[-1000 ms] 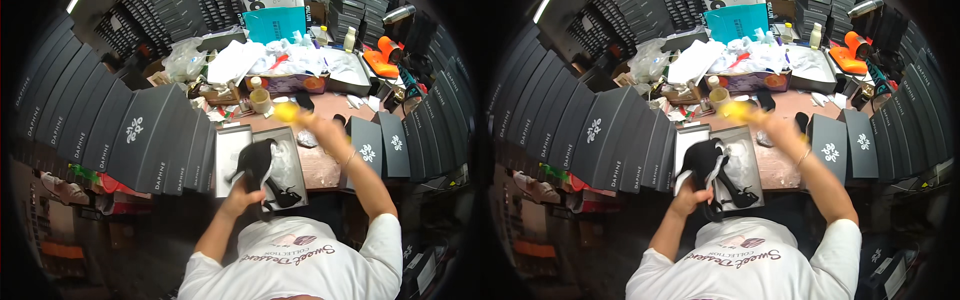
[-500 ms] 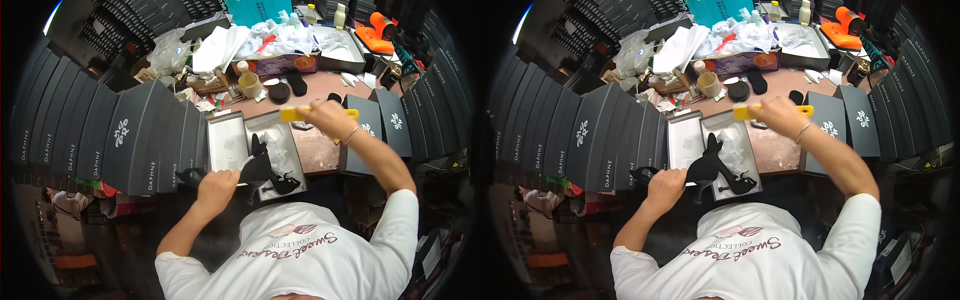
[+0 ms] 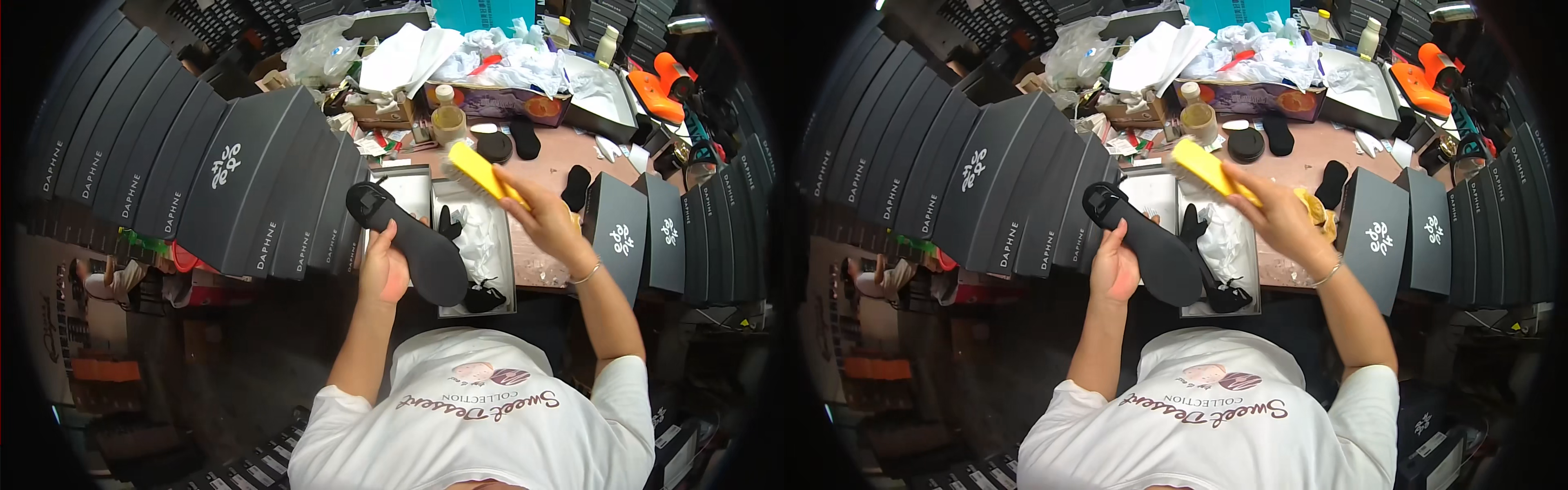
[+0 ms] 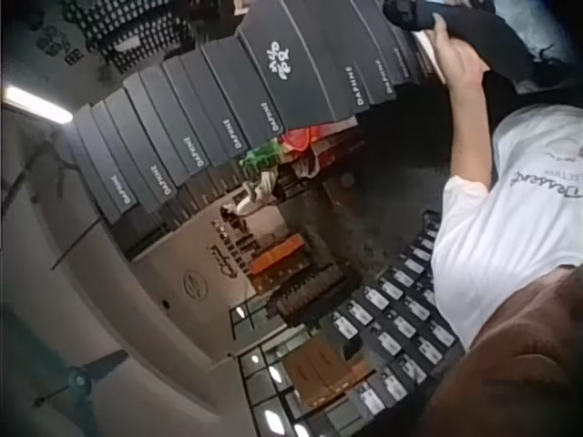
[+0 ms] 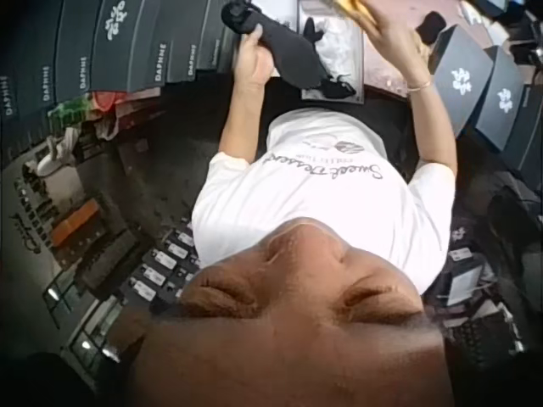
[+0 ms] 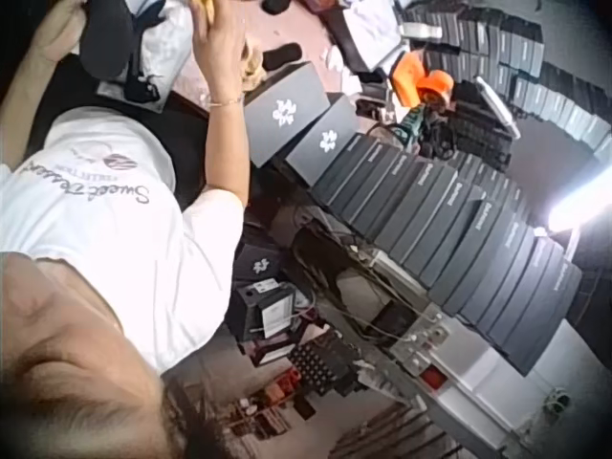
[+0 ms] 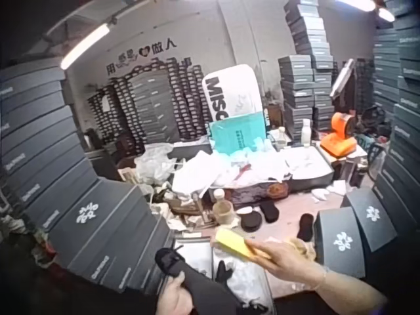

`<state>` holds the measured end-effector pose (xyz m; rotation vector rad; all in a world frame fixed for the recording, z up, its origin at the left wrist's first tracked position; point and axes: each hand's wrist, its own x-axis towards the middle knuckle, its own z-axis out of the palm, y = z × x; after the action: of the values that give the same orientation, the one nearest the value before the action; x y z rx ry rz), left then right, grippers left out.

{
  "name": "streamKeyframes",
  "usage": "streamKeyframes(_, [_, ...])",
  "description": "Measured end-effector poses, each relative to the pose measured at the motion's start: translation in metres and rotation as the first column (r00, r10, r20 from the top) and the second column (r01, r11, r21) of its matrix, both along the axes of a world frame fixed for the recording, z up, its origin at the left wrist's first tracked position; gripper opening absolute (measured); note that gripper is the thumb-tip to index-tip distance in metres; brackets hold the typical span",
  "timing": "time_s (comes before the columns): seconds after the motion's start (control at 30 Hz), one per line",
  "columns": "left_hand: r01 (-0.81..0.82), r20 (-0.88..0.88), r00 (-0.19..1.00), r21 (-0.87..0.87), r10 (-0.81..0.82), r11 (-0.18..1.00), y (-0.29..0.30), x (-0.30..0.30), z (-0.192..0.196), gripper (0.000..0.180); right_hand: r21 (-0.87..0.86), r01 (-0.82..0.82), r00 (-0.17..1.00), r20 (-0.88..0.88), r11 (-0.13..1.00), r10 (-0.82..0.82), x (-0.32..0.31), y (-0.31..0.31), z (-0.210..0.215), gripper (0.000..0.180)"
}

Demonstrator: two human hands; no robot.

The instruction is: Cleaning and packing shoes into boxes for shipment.

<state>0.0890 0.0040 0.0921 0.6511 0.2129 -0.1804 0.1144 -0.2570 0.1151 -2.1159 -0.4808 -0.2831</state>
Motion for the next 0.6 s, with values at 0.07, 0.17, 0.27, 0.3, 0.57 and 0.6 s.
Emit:
streamKeyframes(0.07, [-0.018, -0.053, 0.998, -0.034, 0.016, 0.999, 0.006, 0.005, -0.02, 0.035, -0.007, -0.061, 0.996, -0.067, 0.998, 0.06, -0.026, 0.026, 0.004, 0.047])
streamKeyframes(0.17, [-0.061, -0.058, 0.997, -0.042, 0.059, 0.997, 0.018, 0.011, -0.024, 0.034, -0.399, -0.451, 0.892, -0.208, 0.798, 0.401, -0.102, 0.042, -0.018, 0.048])
streamKeyframes(0.27, [-0.094, -0.093, 0.992, -0.143, 0.081, 0.985, 0.04, 0.026, -0.037, 0.027, -0.312, -0.514, 0.854, -0.277, 0.799, 0.441, -0.127, 0.018, -0.02, 0.046])
streamKeyframes(0.3, [-0.087, -0.081, 0.994, -0.117, 0.078, 0.989, 0.035, 0.026, -0.029, 0.027, -0.244, -0.427, 0.901, -0.2, 0.871, 0.386, -0.124, 0.013, -0.021, 0.047])
streamKeyframes(0.57, [0.13, -0.16, 0.975, -0.141, -0.152, 0.981, -0.021, -0.029, -0.008, 0.029, -0.02, 0.339, 0.941, 0.024, 0.941, -0.339, -0.034, -0.022, -0.119, 0.045])
streamKeyframes(0.6, [0.145, -0.117, 0.98, -0.124, -0.159, 0.982, -0.023, -0.033, -0.009, 0.029, -0.063, 0.366, 0.927, -0.064, 0.928, -0.37, -0.032, -0.03, -0.132, 0.043])
